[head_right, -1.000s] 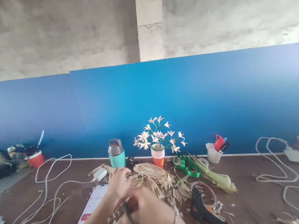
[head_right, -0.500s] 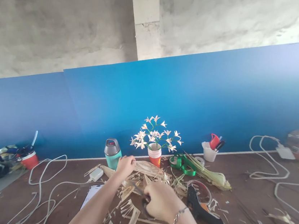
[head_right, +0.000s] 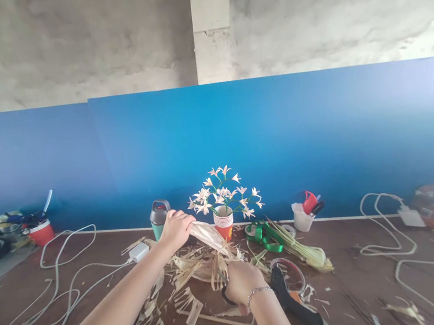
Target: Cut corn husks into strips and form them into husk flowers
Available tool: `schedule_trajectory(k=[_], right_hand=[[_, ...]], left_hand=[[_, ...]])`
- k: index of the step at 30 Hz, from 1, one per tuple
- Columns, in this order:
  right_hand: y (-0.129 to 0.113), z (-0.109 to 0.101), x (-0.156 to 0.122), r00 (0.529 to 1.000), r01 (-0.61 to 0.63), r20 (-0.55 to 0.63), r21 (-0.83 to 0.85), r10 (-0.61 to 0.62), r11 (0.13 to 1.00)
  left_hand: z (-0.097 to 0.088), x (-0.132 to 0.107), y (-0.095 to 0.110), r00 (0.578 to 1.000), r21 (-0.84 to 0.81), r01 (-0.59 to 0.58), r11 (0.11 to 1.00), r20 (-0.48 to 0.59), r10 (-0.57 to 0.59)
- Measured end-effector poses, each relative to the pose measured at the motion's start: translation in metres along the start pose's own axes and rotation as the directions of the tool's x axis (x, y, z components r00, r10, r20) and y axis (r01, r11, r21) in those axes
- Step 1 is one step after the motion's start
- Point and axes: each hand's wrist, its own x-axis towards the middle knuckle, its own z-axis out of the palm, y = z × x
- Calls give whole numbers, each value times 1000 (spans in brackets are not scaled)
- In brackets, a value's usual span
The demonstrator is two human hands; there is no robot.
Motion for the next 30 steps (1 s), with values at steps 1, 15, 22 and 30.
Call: schedule_trajectory(k=[1, 15, 22, 30], right_hand=[[0, -1, 0, 999, -10, 41, -16, 10, 1000], [-2, -35, -13, 979, -80, 191, 41, 71, 996], [-9, -30, -16, 969, -15, 248, 81, -5, 997], [-68, -13, -49, 813, -3, 403, 724, -419, 690]], left_hand=[[-4, 1, 1, 1000, 10, -16, 1000, -11, 16], [-34, -4, 5, 973, 119, -181, 976, -122, 195], [-55, -18, -1, 971, 153, -140, 978, -170, 165], [-57, -68, -17, 869, -162, 336, 928, -327, -372]])
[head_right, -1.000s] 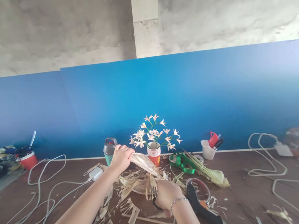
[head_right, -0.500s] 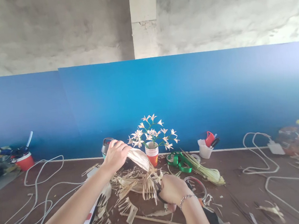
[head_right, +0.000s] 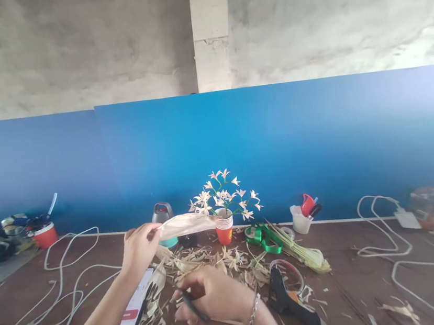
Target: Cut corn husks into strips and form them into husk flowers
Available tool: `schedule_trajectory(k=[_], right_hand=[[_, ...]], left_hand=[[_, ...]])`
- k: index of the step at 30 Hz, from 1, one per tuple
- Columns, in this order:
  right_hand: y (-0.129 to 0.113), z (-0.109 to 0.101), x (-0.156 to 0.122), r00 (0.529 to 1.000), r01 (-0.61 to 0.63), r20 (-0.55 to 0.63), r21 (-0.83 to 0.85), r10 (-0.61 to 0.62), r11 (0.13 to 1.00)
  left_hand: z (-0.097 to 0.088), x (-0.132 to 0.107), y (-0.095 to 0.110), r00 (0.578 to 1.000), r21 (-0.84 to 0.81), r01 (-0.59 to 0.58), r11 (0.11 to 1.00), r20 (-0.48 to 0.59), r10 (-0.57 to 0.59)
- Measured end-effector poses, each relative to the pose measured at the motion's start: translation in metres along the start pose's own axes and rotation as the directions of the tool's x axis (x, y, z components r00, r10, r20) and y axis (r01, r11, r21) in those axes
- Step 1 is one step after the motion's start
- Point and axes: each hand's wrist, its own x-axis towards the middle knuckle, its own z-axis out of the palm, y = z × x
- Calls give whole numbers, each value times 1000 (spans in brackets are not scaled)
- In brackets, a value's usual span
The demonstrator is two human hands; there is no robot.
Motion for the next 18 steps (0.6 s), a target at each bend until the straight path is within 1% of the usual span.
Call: schedule_trajectory(k=[1, 2, 4, 5, 6, 7, 9, 11, 13, 14, 15, 17, 18], right_hand=[[-3, 14, 1, 996, -9, 85, 51, 5, 999], [-5, 28, 2, 989, -1, 145, 94, -12, 996], [-5, 50, 4, 966, 34, 249, 148, -71, 988], [-4, 56, 6, 961, 60, 260, 142, -96, 988], [-1, 59, 7, 965, 89, 239, 95, -109, 991], [2, 58, 9, 976, 111, 185, 28, -114, 993], [10, 46, 13, 993, 119, -8, -124, -121, 985], [17, 28, 19, 973, 86, -189, -250, -136, 964], [23, 11, 25, 941, 61, -297, -331, -165, 942], [25, 6, 28, 930, 54, -326, -330, -168, 942], [27, 3, 31, 927, 54, -341, -291, -156, 955], [30, 5, 38, 933, 65, -344, -131, -107, 989], [32, 8, 42, 937, 72, -340, -40, -82, 997]], left_hand=[[-1, -8, -4, 997, -66, 82, 994, 15, -81], [-1, -16, -9, 988, -128, 150, 980, 47, -145], [0, -32, -17, 957, -219, 290, 932, 82, -279], [0, -39, -21, 943, -263, 334, 905, 103, -318], [0, -45, -24, 930, -308, 368, 877, 122, -347], [-1, -49, -27, 917, -350, 398, 848, 137, -375], [-6, -56, -31, 892, -371, 452, 811, 160, -423], [-15, -61, -32, 861, -318, 509, 800, 185, -474], [-24, -66, -29, 838, -289, 546, 786, 199, -509], [-28, -69, -26, 832, -298, 554, 777, 195, -519], [-30, -73, -22, 827, -315, 562, 764, 188, -531], [-28, -84, -11, 817, -390, 567, 726, 158, -554], [-24, -91, -4, 823, -441, 554, 706, 161, -545]])
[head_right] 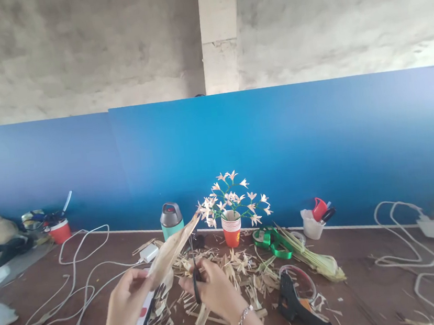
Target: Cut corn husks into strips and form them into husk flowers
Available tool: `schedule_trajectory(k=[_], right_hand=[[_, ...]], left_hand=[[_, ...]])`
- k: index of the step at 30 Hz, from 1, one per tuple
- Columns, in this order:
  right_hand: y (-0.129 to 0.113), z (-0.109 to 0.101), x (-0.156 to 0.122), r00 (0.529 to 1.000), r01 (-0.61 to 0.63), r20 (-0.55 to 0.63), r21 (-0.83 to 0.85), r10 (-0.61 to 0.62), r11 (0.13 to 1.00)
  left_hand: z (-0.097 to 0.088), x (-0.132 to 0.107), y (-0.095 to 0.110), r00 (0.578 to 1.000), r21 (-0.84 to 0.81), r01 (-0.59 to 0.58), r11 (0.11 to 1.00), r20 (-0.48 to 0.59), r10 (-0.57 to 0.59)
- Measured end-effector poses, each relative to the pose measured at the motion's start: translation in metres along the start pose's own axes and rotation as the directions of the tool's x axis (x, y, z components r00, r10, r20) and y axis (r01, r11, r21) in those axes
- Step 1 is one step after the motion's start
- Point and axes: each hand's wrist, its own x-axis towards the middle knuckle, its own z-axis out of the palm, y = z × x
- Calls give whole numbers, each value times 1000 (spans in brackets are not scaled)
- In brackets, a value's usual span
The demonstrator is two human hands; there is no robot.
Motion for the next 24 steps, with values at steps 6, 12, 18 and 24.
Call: schedule_trajectory(k=[6, 12, 18, 24], right_hand=[[10, 18, 8, 985, -69, -156, 54, 77, 996], [15, -6, 16, 976, -107, -205, -142, 76, 984], [10, -20, 16, 998, 50, -30, -61, -52, 997], [16, -39, 17, 998, -19, -64, -173, 8, 985]], left_hand=[[46, -44, -8, 990, -241, 75, 968, 132, -44], [52, -35, 5, 955, -381, 208, 901, 280, -102], [54, -12, 27, 805, -518, 587, 622, 454, -381], [80, -3, 24, 812, -611, 582, 537, 471, -344]])
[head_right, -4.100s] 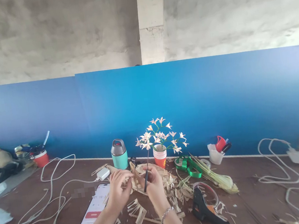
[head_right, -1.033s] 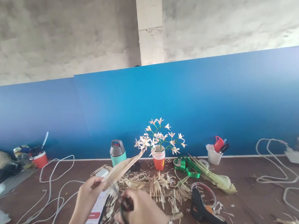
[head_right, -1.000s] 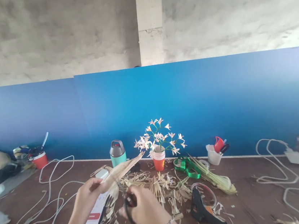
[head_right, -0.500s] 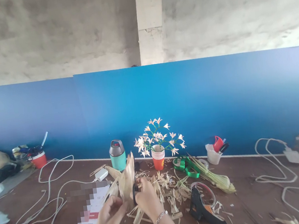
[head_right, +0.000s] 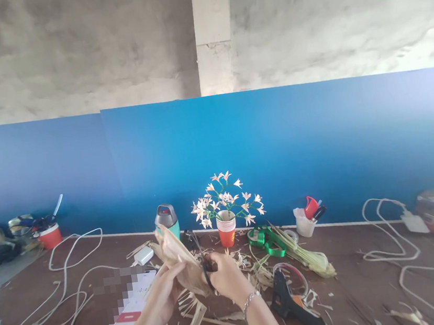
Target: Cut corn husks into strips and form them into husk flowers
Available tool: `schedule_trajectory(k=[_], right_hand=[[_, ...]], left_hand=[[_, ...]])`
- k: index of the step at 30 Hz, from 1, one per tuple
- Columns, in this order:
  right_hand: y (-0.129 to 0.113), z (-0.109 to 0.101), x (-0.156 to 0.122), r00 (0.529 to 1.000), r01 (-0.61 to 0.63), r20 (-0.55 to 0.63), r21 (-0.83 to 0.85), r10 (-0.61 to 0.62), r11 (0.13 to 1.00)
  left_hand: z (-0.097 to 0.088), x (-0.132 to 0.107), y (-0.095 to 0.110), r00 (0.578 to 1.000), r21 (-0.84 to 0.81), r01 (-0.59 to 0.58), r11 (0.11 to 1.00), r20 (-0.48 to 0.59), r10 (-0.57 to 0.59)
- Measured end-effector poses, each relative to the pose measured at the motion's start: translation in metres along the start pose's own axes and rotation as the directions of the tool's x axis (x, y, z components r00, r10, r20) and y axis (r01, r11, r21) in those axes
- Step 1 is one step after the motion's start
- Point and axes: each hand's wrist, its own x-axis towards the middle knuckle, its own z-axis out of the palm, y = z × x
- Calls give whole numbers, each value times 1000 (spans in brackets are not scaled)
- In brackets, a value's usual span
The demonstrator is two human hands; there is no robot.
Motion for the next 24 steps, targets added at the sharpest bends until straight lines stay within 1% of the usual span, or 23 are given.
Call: schedule_trajectory(k=[2, 4, 7, 9, 11, 13, 16, 17, 19, 21, 23, 24], right_hand=[[3, -7, 1, 1000, -7, -30, 14, 7, 1000], [4, -12, 0, 998, -55, -15, 53, 55, 997], [0, -15, -5, 987, -150, 72, 63, 146, 987], [-5, -14, -9, 973, -160, 174, 49, 149, 986], [-9, -11, -12, 946, -149, 299, 55, 127, 987], [-9, -5, -14, 912, -154, 392, 63, 117, 986], [-6, 9, -14, 880, -207, 449, 72, 154, 976], [-4, 13, -13, 879, -222, 449, 92, 158, 971], [-2, 22, -12, 893, -245, 423, 175, 152, 954], [-2, 27, -10, 916, -255, 373, 259, 148, 932], [-2, 30, -9, 927, -265, 338, 286, 162, 921], [-3, 30, -9, 929, -267, 331, 284, 167, 921]], left_hand=[[0, 5, -4, 996, -67, -80, 995, -32, 78], [-2, 7, -6, 989, -145, -141, 979, -72, 132], [-6, 8, -7, 964, -221, -228, 948, -191, 187], [-9, 8, -7, 931, -218, -305, 927, -276, 241], [-12, 6, -7, 896, -183, -380, 907, -316, 312], [-14, 4, -6, 867, -107, -429, 897, -328, 375], [-18, 0, -6, 843, 92, -423, 901, -325, 429], [-19, 0, -7, 841, 153, -415, 897, -312, 442], [-22, 0, -10, 839, 228, -422, 877, -269, 474], [-24, 0, -14, 812, 271, -474, 838, -234, 535], [-23, 0, -17, 775, 299, -525, 797, -221, 592], [-23, 0, -18, 762, 305, -536, 788, -226, 606]])
